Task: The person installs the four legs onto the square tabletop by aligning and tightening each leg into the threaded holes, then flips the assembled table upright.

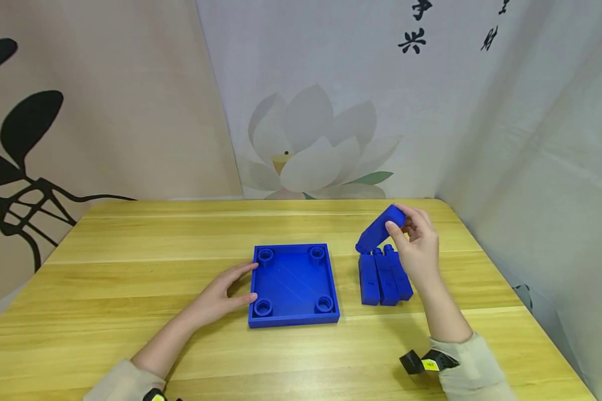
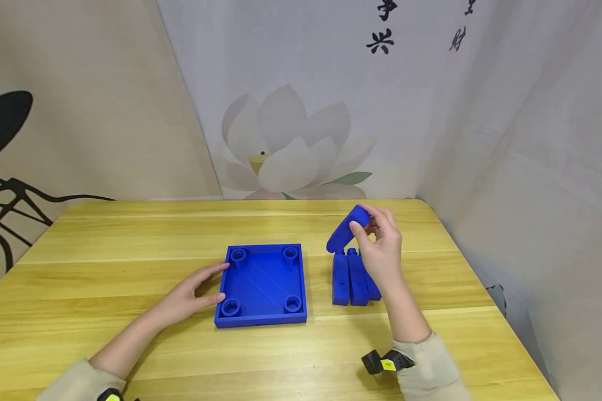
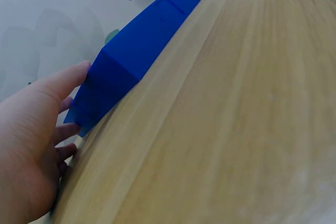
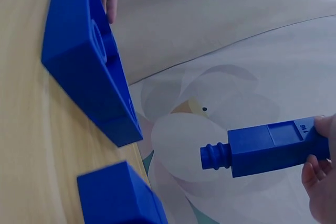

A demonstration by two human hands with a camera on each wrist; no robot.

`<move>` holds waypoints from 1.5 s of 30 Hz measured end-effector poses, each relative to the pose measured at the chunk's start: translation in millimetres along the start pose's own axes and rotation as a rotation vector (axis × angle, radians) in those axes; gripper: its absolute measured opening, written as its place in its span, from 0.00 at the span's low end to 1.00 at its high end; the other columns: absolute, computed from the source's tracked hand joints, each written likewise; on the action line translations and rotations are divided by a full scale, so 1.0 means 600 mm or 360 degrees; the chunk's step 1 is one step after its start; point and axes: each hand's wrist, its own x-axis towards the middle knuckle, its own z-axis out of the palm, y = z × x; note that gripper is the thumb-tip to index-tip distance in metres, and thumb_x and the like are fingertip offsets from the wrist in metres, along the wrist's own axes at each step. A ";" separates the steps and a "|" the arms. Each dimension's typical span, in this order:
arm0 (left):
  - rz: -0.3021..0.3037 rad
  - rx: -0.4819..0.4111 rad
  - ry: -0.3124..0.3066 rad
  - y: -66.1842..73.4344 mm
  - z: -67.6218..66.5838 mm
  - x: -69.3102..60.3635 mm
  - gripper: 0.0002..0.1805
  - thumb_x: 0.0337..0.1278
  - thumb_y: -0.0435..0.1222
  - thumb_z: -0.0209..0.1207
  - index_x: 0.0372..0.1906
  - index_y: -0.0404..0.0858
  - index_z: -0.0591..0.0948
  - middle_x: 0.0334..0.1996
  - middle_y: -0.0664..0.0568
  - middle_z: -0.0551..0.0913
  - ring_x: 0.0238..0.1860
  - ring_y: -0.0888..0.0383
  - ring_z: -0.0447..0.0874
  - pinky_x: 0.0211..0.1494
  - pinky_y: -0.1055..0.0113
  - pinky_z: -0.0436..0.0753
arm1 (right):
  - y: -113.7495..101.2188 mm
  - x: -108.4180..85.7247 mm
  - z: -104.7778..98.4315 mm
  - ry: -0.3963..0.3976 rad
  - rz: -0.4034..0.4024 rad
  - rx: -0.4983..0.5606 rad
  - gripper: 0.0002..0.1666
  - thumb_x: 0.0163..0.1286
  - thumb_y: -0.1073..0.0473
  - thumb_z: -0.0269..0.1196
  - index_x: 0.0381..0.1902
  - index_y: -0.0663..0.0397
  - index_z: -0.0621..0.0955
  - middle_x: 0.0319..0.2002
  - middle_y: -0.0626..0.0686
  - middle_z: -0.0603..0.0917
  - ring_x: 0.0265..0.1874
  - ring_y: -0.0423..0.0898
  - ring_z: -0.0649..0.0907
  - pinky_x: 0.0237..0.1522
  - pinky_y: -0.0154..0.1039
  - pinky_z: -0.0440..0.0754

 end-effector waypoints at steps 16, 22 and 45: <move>0.0021 0.0028 0.0007 0.002 0.000 0.001 0.35 0.58 0.42 0.65 0.68 0.37 0.68 0.67 0.37 0.64 0.68 0.37 0.58 0.66 0.41 0.58 | 0.044 0.020 0.056 -0.0079 0.0042 0.0104 0.22 0.62 0.76 0.62 0.55 0.74 0.76 0.39 0.54 0.72 0.33 0.42 0.73 0.36 0.26 0.74; 0.0019 0.0001 0.0009 0.003 -0.002 0.001 0.35 0.57 0.41 0.65 0.68 0.37 0.68 0.67 0.37 0.64 0.68 0.38 0.58 0.67 0.42 0.58 | 0.009 0.024 0.076 -0.0107 0.0052 0.0124 0.20 0.61 0.79 0.61 0.52 0.79 0.74 0.36 0.53 0.72 0.32 0.41 0.74 0.36 0.27 0.74; 0.0045 -0.0017 0.0007 0.005 -0.001 0.001 0.34 0.57 0.39 0.66 0.67 0.35 0.68 0.66 0.37 0.65 0.68 0.39 0.59 0.67 0.43 0.59 | 0.015 0.038 0.130 -0.0298 0.0182 0.0147 0.19 0.62 0.73 0.64 0.52 0.76 0.77 0.39 0.61 0.75 0.33 0.47 0.74 0.36 0.31 0.74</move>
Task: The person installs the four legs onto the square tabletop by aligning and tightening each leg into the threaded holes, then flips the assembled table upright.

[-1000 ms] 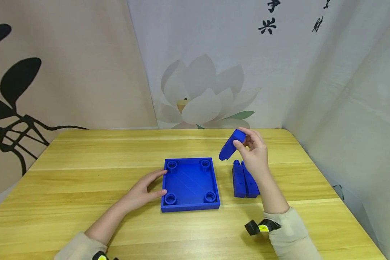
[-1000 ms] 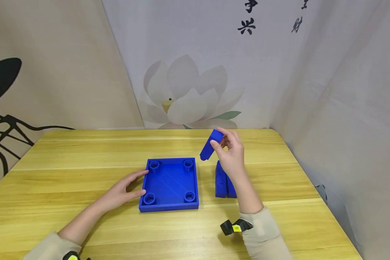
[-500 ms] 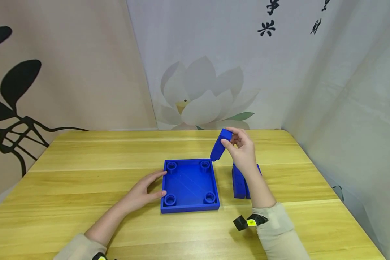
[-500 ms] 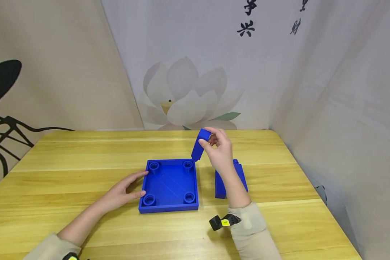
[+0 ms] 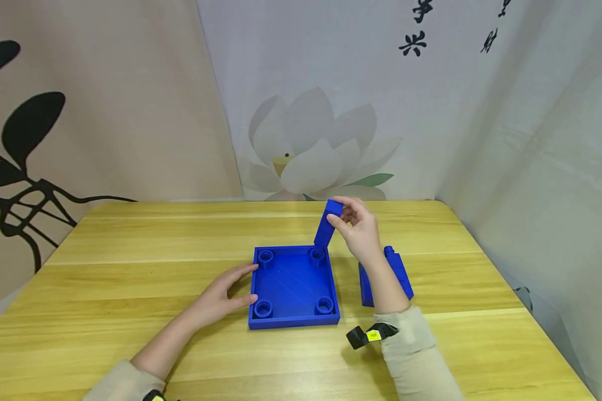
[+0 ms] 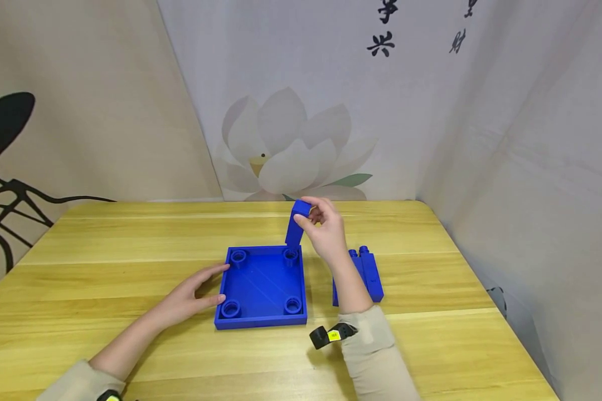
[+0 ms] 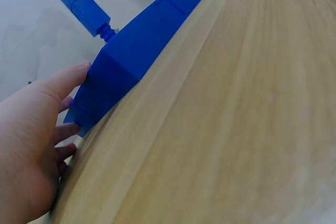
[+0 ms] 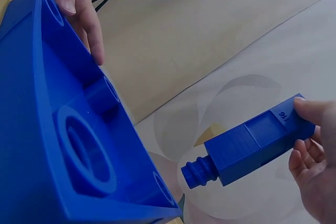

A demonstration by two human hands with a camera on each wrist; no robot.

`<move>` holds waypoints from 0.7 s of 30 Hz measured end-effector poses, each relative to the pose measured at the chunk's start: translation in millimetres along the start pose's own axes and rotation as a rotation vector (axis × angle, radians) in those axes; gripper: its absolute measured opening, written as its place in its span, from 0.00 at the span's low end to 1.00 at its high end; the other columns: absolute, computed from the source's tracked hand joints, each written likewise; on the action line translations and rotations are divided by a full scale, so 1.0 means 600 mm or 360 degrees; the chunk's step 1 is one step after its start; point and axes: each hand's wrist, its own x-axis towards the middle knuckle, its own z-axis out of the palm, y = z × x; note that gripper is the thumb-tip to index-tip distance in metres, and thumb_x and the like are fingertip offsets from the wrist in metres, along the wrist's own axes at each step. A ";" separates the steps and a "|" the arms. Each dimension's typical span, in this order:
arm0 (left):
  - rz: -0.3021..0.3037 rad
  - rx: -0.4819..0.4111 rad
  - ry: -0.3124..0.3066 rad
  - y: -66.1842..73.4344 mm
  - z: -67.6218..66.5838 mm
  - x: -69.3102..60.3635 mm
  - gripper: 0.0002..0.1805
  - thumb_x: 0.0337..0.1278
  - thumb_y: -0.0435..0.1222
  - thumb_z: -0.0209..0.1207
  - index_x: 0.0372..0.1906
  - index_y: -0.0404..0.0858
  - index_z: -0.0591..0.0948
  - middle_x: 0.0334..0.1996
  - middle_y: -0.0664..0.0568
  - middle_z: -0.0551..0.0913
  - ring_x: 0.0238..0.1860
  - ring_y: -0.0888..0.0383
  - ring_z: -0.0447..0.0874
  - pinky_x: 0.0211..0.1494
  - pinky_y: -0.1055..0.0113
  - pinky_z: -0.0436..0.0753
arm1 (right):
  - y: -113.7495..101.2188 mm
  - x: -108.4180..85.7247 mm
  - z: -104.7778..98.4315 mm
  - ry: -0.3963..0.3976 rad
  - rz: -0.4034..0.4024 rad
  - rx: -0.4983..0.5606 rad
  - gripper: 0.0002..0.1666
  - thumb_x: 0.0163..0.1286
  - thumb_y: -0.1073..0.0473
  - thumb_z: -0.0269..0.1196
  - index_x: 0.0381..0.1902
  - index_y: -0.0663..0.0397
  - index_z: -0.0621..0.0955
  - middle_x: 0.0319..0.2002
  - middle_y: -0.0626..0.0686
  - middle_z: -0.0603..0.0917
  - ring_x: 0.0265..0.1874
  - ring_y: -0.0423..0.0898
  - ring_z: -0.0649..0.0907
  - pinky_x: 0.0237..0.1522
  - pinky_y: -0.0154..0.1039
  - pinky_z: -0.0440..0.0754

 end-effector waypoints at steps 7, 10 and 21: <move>-0.0013 0.0023 0.0005 -0.005 0.001 0.000 0.36 0.57 0.42 0.66 0.68 0.37 0.68 0.67 0.38 0.65 0.68 0.39 0.59 0.67 0.44 0.59 | 0.000 -0.002 0.008 -0.0030 0.0036 -0.0031 0.19 0.62 0.74 0.63 0.52 0.75 0.77 0.39 0.61 0.75 0.33 0.49 0.73 0.36 0.33 0.74; -0.0016 0.0023 0.0006 -0.007 0.001 0.000 0.36 0.56 0.42 0.66 0.68 0.37 0.68 0.67 0.39 0.65 0.68 0.40 0.59 0.67 0.45 0.59 | -0.001 -0.004 0.010 -0.0044 0.0047 -0.0035 0.20 0.63 0.74 0.63 0.52 0.75 0.77 0.39 0.62 0.74 0.33 0.49 0.73 0.36 0.33 0.74; -0.0003 -0.0015 0.0012 -0.005 0.002 0.000 0.35 0.56 0.39 0.66 0.68 0.37 0.69 0.66 0.39 0.67 0.67 0.41 0.60 0.67 0.46 0.59 | 0.032 -0.004 0.014 -0.0054 0.0118 -0.0075 0.20 0.62 0.71 0.65 0.53 0.71 0.78 0.38 0.59 0.74 0.33 0.50 0.74 0.37 0.41 0.75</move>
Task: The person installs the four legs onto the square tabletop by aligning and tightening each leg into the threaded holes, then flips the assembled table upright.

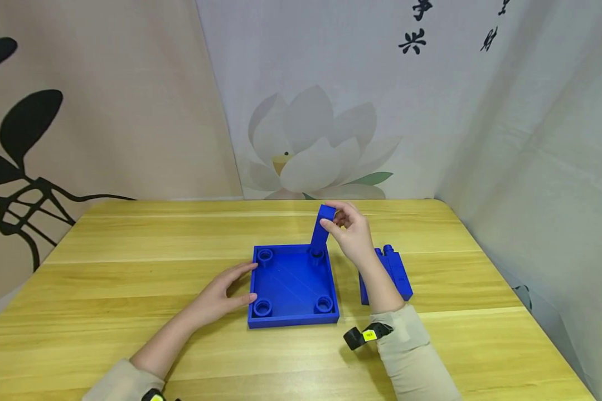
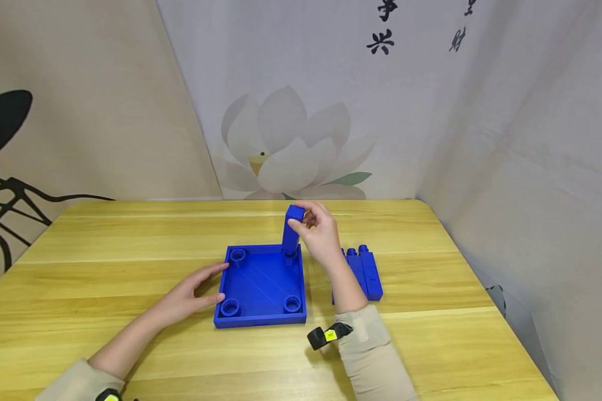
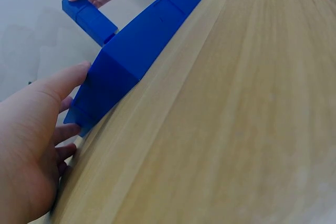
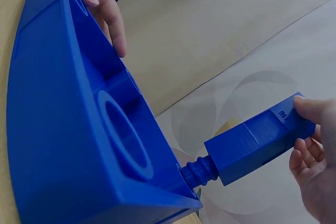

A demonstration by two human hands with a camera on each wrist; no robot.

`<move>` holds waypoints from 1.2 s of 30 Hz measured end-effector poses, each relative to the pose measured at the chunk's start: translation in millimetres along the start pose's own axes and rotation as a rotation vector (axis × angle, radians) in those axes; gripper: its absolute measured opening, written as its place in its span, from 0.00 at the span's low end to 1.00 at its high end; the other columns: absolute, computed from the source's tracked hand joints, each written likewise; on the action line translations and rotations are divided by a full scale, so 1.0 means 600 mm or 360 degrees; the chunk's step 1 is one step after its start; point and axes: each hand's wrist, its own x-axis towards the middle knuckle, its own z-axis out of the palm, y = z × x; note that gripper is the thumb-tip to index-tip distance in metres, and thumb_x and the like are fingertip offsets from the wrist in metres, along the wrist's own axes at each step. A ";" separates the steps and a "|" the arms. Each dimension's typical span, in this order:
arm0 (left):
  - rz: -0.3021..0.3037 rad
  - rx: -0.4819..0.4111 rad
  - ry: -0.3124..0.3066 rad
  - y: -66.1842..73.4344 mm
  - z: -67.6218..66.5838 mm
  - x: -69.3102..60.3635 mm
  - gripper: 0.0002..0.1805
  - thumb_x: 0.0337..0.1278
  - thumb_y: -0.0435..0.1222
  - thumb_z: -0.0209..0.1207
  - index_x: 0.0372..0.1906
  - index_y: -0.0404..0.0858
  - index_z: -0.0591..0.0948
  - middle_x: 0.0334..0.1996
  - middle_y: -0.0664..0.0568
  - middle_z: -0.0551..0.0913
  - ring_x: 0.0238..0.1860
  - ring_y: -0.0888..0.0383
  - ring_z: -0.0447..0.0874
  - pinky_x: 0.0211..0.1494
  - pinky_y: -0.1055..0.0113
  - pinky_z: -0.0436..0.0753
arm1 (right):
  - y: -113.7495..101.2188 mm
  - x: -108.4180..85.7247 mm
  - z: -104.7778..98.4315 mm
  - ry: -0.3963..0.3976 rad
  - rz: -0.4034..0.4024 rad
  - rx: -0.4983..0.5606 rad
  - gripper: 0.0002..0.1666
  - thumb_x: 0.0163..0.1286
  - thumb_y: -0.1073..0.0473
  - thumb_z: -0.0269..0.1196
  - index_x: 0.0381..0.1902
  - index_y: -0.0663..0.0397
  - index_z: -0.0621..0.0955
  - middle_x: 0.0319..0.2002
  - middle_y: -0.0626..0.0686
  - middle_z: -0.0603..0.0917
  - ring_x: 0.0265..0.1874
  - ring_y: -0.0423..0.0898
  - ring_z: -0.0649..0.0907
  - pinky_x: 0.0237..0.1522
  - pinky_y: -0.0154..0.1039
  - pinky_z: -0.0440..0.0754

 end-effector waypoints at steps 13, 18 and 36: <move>-0.0030 0.0003 -0.0012 -0.001 0.000 -0.003 0.36 0.56 0.41 0.66 0.68 0.36 0.68 0.67 0.39 0.66 0.68 0.40 0.59 0.67 0.45 0.59 | 0.035 0.002 0.004 -0.0019 -0.0011 -0.0035 0.18 0.61 0.69 0.67 0.50 0.67 0.80 0.36 0.58 0.73 0.32 0.49 0.74 0.35 0.35 0.75; -0.0056 0.0006 -0.0028 0.000 -0.001 -0.003 0.36 0.57 0.42 0.66 0.69 0.37 0.67 0.67 0.40 0.65 0.68 0.41 0.59 0.68 0.47 0.59 | 0.001 -0.009 0.007 -0.0029 -0.0015 -0.0059 0.18 0.61 0.72 0.65 0.49 0.73 0.79 0.35 0.62 0.73 0.32 0.53 0.74 0.35 0.36 0.75; -0.0077 0.0018 -0.0045 0.002 -0.004 -0.002 0.37 0.57 0.44 0.65 0.70 0.39 0.66 0.68 0.40 0.64 0.68 0.40 0.58 0.67 0.45 0.60 | 0.017 -0.009 0.017 0.0007 0.0028 0.0191 0.19 0.61 0.71 0.66 0.48 0.73 0.74 0.54 0.63 0.79 0.44 0.51 0.80 0.44 0.34 0.77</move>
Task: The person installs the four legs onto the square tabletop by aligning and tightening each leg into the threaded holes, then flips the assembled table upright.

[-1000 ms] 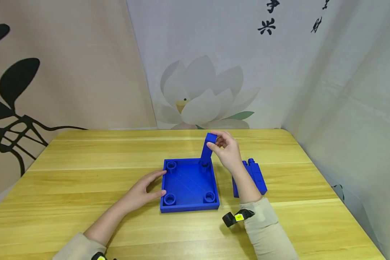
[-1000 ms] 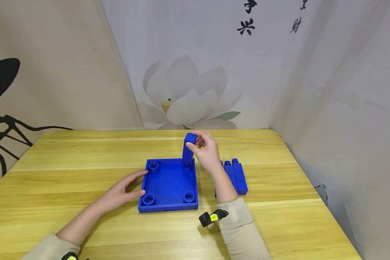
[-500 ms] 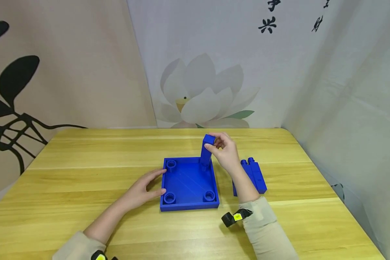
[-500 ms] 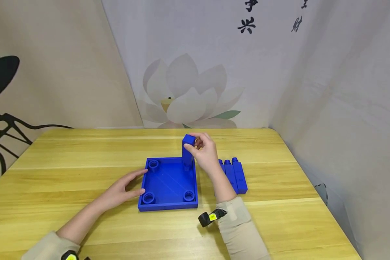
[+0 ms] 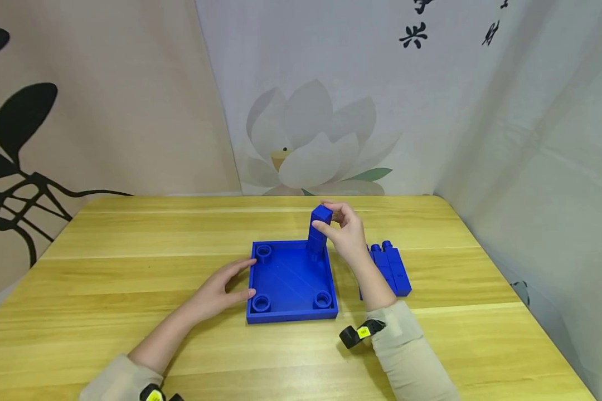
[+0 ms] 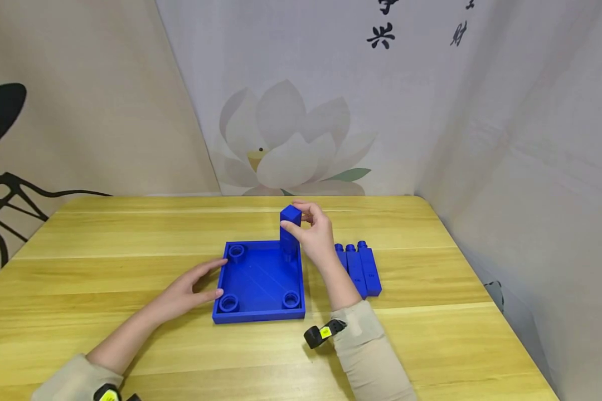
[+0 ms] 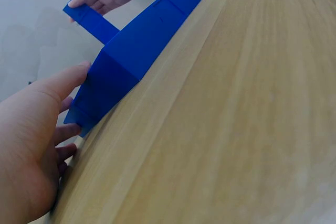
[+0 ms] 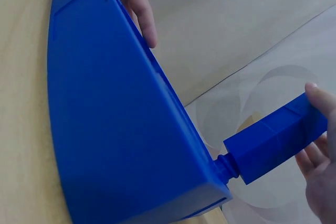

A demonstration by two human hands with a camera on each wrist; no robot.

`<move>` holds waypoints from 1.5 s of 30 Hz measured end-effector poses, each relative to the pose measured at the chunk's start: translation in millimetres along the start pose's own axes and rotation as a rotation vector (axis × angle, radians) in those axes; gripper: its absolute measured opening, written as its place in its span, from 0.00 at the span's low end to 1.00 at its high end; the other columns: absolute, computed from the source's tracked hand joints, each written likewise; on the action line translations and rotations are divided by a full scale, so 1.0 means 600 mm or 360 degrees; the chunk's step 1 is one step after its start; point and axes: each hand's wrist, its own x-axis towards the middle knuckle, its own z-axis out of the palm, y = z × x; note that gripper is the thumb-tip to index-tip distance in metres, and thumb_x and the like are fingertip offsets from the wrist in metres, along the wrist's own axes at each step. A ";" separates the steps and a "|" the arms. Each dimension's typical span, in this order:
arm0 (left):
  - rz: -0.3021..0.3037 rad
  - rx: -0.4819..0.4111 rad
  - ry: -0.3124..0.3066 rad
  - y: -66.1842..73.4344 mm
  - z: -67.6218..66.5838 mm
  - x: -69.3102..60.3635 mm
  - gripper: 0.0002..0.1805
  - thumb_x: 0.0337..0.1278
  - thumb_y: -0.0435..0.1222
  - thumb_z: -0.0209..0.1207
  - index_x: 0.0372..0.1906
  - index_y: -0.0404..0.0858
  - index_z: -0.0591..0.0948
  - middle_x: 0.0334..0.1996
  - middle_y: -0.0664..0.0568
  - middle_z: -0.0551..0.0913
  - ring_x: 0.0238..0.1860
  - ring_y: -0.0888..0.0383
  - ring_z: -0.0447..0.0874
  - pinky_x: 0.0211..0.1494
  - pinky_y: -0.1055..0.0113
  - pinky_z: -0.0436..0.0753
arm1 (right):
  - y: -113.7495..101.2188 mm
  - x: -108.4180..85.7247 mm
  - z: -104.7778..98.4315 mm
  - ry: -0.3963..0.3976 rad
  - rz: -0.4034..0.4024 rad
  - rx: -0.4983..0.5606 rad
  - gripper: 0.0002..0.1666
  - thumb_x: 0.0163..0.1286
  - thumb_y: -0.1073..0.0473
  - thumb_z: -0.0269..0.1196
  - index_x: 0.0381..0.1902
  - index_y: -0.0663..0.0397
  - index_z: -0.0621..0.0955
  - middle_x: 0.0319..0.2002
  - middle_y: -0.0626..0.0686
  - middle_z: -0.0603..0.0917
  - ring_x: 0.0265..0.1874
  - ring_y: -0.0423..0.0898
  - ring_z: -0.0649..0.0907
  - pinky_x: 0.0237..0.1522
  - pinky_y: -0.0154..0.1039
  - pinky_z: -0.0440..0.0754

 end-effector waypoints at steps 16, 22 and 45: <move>0.0020 -0.0020 0.0004 -0.002 0.002 0.000 0.37 0.57 0.43 0.66 0.69 0.38 0.66 0.68 0.39 0.64 0.68 0.40 0.58 0.67 0.46 0.59 | 0.057 0.009 -0.008 0.0024 0.0170 0.0155 0.30 0.60 0.69 0.68 0.61 0.62 0.74 0.53 0.62 0.80 0.45 0.44 0.81 0.46 0.35 0.79; 0.0018 -0.0024 0.0006 -0.003 0.002 0.000 0.37 0.56 0.43 0.66 0.69 0.38 0.67 0.68 0.39 0.64 0.68 0.40 0.58 0.67 0.46 0.59 | 0.055 0.009 -0.004 0.0059 0.0198 0.0198 0.30 0.58 0.70 0.68 0.59 0.64 0.76 0.52 0.63 0.81 0.44 0.44 0.82 0.45 0.34 0.80; -0.0033 -0.0008 -0.0001 0.000 0.000 -0.002 0.37 0.57 0.45 0.65 0.70 0.41 0.66 0.69 0.37 0.61 0.69 0.38 0.55 0.67 0.43 0.58 | 0.055 0.009 -0.005 -0.0089 0.0209 0.0180 0.30 0.63 0.67 0.66 0.63 0.60 0.71 0.57 0.59 0.78 0.51 0.50 0.78 0.49 0.36 0.76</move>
